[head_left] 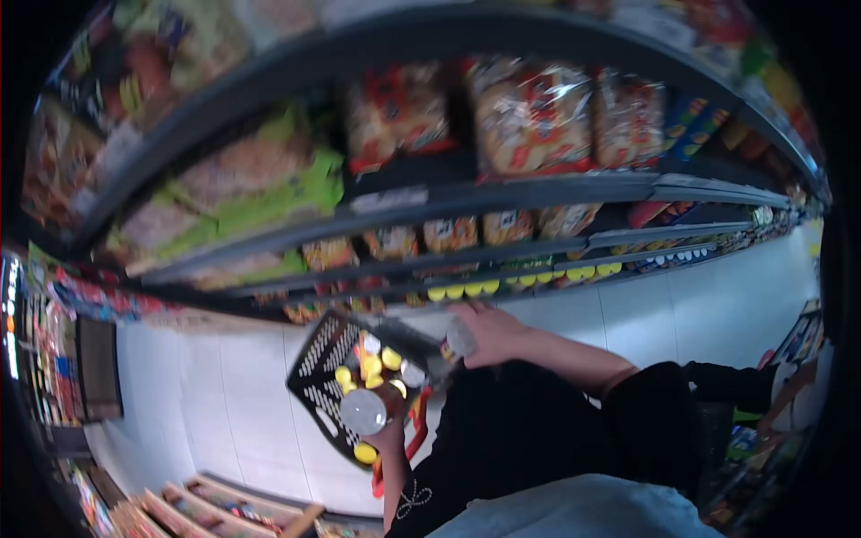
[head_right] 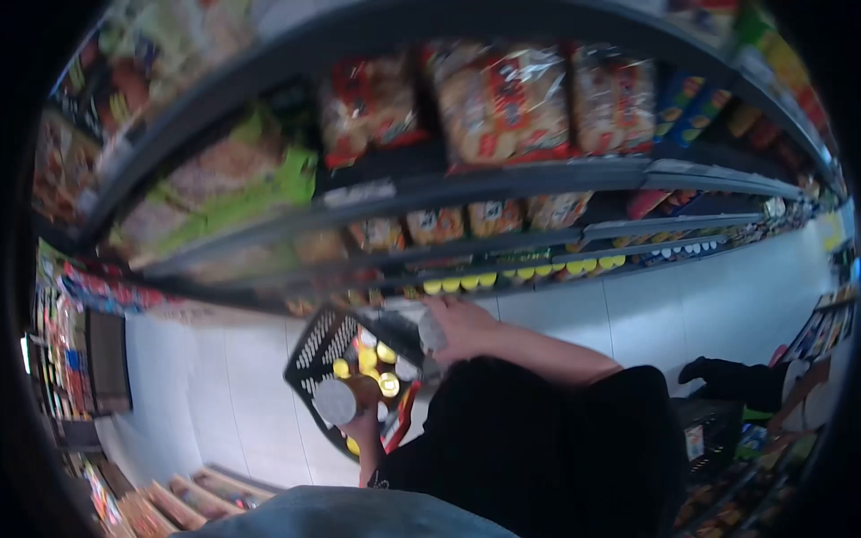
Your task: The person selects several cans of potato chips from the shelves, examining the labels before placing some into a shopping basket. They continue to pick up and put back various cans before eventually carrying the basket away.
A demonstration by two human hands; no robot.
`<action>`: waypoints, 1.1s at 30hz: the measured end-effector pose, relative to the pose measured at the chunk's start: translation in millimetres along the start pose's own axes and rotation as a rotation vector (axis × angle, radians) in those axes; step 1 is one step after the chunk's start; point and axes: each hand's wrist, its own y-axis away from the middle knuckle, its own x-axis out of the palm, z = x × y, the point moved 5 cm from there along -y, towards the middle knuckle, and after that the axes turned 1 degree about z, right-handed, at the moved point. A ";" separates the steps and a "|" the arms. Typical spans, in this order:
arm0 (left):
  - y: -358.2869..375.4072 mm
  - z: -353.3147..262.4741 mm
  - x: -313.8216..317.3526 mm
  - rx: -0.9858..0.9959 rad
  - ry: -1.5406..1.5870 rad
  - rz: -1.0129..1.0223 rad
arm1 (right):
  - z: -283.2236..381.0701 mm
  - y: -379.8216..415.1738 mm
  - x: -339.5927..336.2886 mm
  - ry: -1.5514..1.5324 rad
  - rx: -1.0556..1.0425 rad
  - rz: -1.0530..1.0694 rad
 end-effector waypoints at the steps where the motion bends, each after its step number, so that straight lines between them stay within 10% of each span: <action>1: -17.5 2.4 7.8 0.044 -0.063 0.098 | 3.0 -4.2 -2.2 -0.092 0.003 -0.049; 6: 24.4 -118.4 74.8 -0.046 0.462 0.503 | -38.0 109.9 -96.8 -0.180 -0.061 -0.304; 23: 132.6 -315.7 260.9 0.367 0.634 1.157 | -235.1 329.3 -213.7 -0.272 -0.114 -1.054; 33: 187.5 -400.9 313.9 0.169 1.040 1.728 | -294.8 377.0 -215.7 -0.941 -0.341 -1.194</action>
